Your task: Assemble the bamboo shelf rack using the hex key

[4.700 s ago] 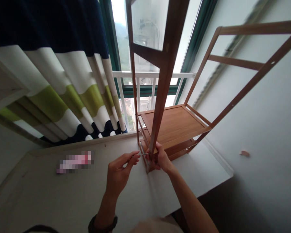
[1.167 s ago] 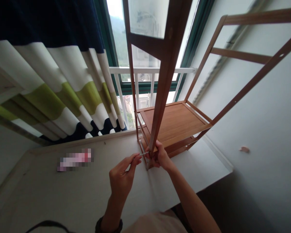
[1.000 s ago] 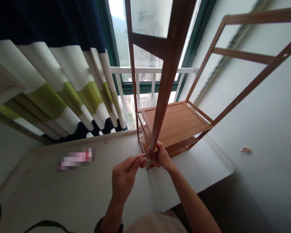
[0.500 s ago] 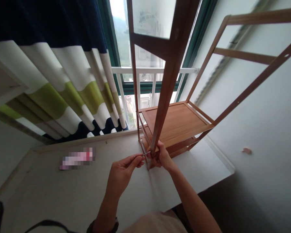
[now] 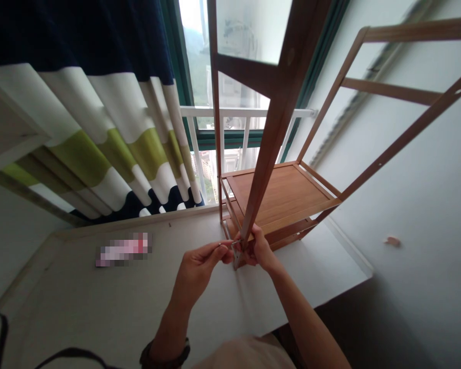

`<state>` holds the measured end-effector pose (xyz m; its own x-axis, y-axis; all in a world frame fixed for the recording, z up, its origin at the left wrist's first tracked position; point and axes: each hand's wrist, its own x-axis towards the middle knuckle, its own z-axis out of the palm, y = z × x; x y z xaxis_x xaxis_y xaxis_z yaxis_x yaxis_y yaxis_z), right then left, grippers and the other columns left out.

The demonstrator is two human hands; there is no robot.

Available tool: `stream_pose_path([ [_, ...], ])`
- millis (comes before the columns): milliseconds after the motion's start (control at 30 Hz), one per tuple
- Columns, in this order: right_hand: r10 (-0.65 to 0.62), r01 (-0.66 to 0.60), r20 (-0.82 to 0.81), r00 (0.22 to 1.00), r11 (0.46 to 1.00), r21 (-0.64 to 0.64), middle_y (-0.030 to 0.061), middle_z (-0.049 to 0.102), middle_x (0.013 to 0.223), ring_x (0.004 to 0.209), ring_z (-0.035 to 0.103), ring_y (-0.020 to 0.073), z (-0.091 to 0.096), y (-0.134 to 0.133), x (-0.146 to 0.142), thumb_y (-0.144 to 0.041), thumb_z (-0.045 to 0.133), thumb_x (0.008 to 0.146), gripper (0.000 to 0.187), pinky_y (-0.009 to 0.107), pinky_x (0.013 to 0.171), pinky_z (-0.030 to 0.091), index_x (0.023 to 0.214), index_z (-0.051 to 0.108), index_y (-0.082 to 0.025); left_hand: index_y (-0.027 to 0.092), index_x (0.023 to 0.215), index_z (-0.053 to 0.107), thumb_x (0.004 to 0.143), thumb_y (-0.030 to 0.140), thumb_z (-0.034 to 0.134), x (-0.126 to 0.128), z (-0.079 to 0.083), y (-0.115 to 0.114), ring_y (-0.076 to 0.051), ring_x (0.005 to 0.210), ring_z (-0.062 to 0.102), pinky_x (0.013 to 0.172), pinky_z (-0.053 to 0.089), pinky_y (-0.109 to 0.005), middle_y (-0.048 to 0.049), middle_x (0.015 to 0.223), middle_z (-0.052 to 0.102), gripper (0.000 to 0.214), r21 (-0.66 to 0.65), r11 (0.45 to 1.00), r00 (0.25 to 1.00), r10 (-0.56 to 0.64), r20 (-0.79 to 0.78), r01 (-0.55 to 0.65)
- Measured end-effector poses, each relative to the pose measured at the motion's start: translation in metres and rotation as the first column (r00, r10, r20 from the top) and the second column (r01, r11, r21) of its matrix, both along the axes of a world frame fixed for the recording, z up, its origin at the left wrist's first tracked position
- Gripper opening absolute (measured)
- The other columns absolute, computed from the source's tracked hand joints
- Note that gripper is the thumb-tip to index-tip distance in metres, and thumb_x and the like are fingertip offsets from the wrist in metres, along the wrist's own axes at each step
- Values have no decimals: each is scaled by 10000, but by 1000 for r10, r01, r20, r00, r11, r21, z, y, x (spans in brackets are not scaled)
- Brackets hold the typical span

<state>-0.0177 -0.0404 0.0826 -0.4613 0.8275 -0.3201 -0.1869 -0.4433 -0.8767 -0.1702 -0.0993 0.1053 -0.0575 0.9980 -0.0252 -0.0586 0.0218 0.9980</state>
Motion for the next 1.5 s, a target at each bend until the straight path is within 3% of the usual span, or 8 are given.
stream_pose_path([
  [167, -14, 14, -2, 1000, 1000, -10, -31, 495, 501, 227, 280, 33, 1, -1, -1, -692, 235, 743, 609, 199, 251, 104, 662, 496, -148, 116, 871, 713, 743, 406, 633, 7, -9, 2, -129, 624, 585, 654, 495, -277, -55, 680, 656, 327, -15, 996, 901, -77, 427, 93],
  [400, -8, 8, 6, 1000, 1000, -7, -38, 483, 493, 225, 291, 35, 1, 0, 0, -693, 239, 738, 606, 194, 254, 112, 651, 492, -149, 118, 849, 715, 680, 377, 704, 2, -11, 7, -117, 603, 588, 633, 494, -255, -62, 675, 662, 310, -81, 981, 836, -105, 538, 175],
  [667, 18, -18, -4, 1000, 1000, 11, -32, 476, 495, 227, 297, 42, -1, 1, 1, -670, 213, 758, 590, 201, 255, 100, 653, 485, -156, 167, 937, 703, 663, 276, 716, -14, -7, -4, -203, 709, 668, 743, 535, -360, -85, 823, 721, 295, -50, 993, 988, -101, 118, 107],
  [833, 6, -6, 1, 1000, 1000, 8, -28, 491, 502, 230, 296, 40, -1, 0, 1, -676, 226, 747, 598, 203, 257, 100, 683, 502, -149, 238, 940, 707, 676, 290, 693, -22, -6, -4, -226, 847, 665, 845, 501, -346, -44, 891, 719, 269, 82, 994, 962, -54, -267, 78],
  [933, 4, -4, -7, 1000, 1000, -3, -28, 500, 509, 230, 298, 35, 0, 0, 0, -678, 237, 739, 590, 196, 256, 96, 680, 498, -153, 238, 907, 710, 672, 282, 697, -23, -10, 2, -209, 802, 665, 789, 514, -303, -37, 855, 722, 240, 158, 987, 945, 62, -322, -11],
  [1200, -17, 17, 0, 1000, 999, -42, -23, 514, 506, 228, 294, 37, 2, 0, -1, -663, 240, 745, 579, 197, 249, 100, 679, 503, -151, 127, 781, 650, 671, 312, 698, -11, -20, 9, -92, 401, 498, 344, 376, -185, 4, 504, 592, 221, -77, 996, 988, 45, 146, -34],
  [1367, -25, 25, 4, 1000, 999, -23, -17, 514, 508, 228, 292, 45, -1, 0, 0, -646, 213, 754, 574, 201, 248, 114, 679, 501, -155, 130, 714, 612, 658, 255, 712, 0, -19, 6, -55, 429, 524, 306, 315, -107, 6, 562, 605, 169, -382, 914, 771, 147, 619, 133],
  [1500, -3, 4, -16, 1000, 1000, 11, -20, 510, 519, 226, 289, 42, -3, 0, 0, -644, 219, 754, 566, 196, 246, 115, 682, 497, -156, 136, 714, 603, 716, 230, 669, 4, -24, 4, -33, 427, 513, 318, 316, -86, 25, 544, 591, 116, -411, 883, 655, 175, 735, 226],
])
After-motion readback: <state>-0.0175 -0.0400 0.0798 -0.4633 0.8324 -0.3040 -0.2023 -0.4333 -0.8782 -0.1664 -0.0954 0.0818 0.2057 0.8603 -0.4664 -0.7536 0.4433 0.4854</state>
